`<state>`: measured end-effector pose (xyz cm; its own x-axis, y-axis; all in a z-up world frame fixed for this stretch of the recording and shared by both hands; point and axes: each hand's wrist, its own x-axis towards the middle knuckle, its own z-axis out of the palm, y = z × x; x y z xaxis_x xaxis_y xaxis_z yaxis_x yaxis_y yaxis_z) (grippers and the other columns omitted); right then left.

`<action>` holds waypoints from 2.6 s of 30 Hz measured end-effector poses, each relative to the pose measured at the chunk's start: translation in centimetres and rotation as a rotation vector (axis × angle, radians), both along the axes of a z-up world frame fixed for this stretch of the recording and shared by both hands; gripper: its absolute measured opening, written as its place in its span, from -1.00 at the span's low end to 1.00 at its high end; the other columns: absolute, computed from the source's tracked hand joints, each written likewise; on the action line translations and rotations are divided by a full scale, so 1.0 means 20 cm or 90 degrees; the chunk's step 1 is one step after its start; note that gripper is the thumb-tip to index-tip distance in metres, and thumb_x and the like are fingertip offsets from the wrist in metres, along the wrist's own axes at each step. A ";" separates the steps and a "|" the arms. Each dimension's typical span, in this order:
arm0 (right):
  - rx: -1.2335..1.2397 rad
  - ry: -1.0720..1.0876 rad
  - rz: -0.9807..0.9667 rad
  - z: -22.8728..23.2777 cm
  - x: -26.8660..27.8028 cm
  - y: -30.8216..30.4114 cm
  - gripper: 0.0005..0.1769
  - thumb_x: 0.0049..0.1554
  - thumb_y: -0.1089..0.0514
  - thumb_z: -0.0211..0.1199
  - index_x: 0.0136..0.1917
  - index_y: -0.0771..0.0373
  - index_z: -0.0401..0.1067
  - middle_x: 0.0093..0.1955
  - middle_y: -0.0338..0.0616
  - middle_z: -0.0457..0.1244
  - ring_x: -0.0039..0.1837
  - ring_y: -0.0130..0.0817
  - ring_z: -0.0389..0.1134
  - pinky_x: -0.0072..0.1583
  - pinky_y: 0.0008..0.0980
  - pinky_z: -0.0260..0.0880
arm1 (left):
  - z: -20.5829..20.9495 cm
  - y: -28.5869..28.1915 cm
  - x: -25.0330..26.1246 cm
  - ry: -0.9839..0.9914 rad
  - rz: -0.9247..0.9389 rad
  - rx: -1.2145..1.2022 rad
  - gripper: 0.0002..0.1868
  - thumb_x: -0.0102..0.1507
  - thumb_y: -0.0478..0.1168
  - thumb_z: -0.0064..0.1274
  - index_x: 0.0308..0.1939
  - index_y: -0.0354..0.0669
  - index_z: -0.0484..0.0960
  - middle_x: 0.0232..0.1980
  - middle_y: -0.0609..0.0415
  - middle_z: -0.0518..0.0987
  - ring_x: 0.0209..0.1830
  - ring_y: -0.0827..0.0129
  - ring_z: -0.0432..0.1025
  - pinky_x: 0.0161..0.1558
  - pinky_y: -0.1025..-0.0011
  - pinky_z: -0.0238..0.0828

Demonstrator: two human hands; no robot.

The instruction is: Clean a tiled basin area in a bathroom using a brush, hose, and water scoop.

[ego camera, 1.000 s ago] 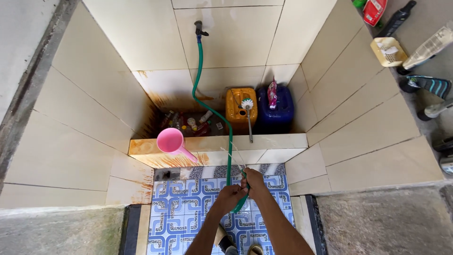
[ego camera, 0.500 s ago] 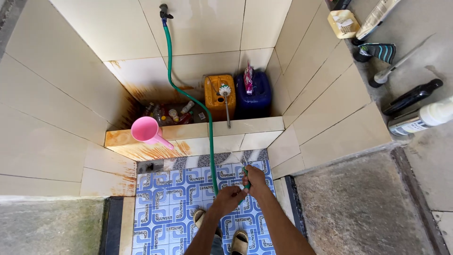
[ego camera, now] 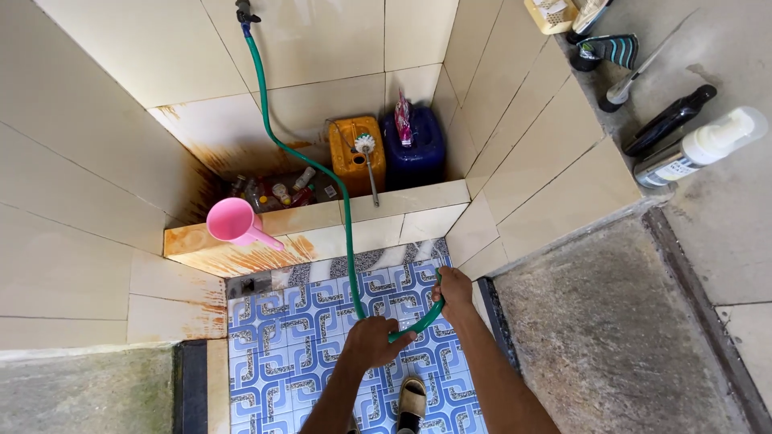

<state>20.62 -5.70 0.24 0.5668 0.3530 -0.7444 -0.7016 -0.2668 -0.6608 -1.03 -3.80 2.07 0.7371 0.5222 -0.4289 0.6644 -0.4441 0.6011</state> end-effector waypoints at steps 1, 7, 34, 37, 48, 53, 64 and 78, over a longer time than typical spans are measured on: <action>0.003 0.001 -0.007 0.00 0.00 0.01 -0.83 0.28 0.25 0.08 -0.18 0.26 0.27 -0.42 -0.14 -0.01 -0.45 -0.41 0.00 -0.46 -0.42 0.01 | 0.02 0.00 0.00 0.001 -0.007 0.003 -0.32 0.35 0.45 -0.23 -0.29 0.00 0.70 -0.43 0.14 0.57 -0.38 0.30 0.50 -0.24 0.15 0.49; 0.008 -0.043 -0.065 -0.05 -0.04 0.03 -0.79 0.32 0.22 0.09 -0.19 0.26 0.30 -0.41 -0.14 0.01 -0.48 -0.40 -0.01 -0.49 -0.40 -0.02 | 0.00 -0.06 -0.06 0.038 -0.004 0.036 -0.13 0.28 0.62 -0.54 -0.58 0.02 0.47 -0.62 0.21 0.41 -0.58 0.38 0.37 -0.49 0.30 0.24; -0.097 -0.175 -0.263 0.11 -0.03 -0.42 -0.70 0.34 0.17 0.10 -0.24 0.21 0.23 -0.49 -0.09 0.05 -0.47 -0.34 0.05 -0.44 -0.27 0.08 | 0.05 -0.23 0.06 0.133 -0.200 0.071 -0.07 0.24 0.70 -0.69 -0.56 0.03 0.40 -0.58 0.22 0.37 -0.62 0.43 0.23 -0.54 0.33 0.11; -0.086 -0.173 -0.262 0.15 0.01 -0.43 -0.69 0.29 0.21 0.08 -0.30 0.21 0.18 -0.50 -0.10 0.04 -0.49 -0.37 0.04 -0.47 -0.33 0.03 | 0.03 -0.25 0.10 0.107 -0.199 0.082 -0.06 0.24 0.69 -0.69 -0.54 0.01 0.43 -0.59 0.20 0.36 -0.62 0.42 0.26 -0.54 0.33 0.14; -0.005 -0.173 -0.137 0.06 0.13 -0.34 -0.82 0.30 0.23 0.04 -0.16 0.25 0.35 -0.55 -0.16 0.01 -0.51 -0.38 0.02 -0.47 -0.34 0.04 | 0.11 -0.29 0.15 0.128 -0.102 0.053 -0.05 0.25 0.68 -0.63 -0.46 -0.01 0.55 -0.50 0.16 0.53 -0.49 0.33 0.44 -0.46 0.27 0.25; -0.024 -0.217 -0.135 0.21 0.12 -0.28 -0.78 0.25 0.21 0.07 -0.26 0.20 0.31 -0.56 -0.13 0.08 -0.54 -0.35 0.04 -0.48 -0.32 0.07 | 0.13 -0.28 0.18 0.106 -0.080 0.073 -0.07 0.27 0.64 -0.62 -0.46 0.00 0.57 -0.47 0.14 0.57 -0.46 0.29 0.47 -0.46 0.25 0.27; 0.026 -0.296 -0.136 0.19 0.22 -0.29 -0.73 0.30 0.20 0.08 -0.27 0.18 0.26 -0.57 -0.15 0.03 -0.54 -0.39 0.00 -0.51 -0.29 0.07 | 0.13 -0.32 0.27 0.075 -0.049 0.062 -0.05 0.23 0.67 -0.66 -0.50 -0.01 0.54 -0.49 0.14 0.56 -0.47 0.29 0.48 -0.44 0.22 0.34; 0.004 -0.252 -0.061 0.22 0.17 -0.30 -0.72 0.27 0.19 0.06 -0.30 0.21 0.25 -0.57 -0.14 0.03 -0.58 -0.36 0.01 -0.51 -0.31 0.07 | 0.13 -0.37 0.24 0.110 -0.036 0.068 -0.04 0.25 0.65 -0.70 -0.51 -0.02 0.52 -0.49 0.11 0.52 -0.46 0.28 0.46 -0.41 0.21 0.33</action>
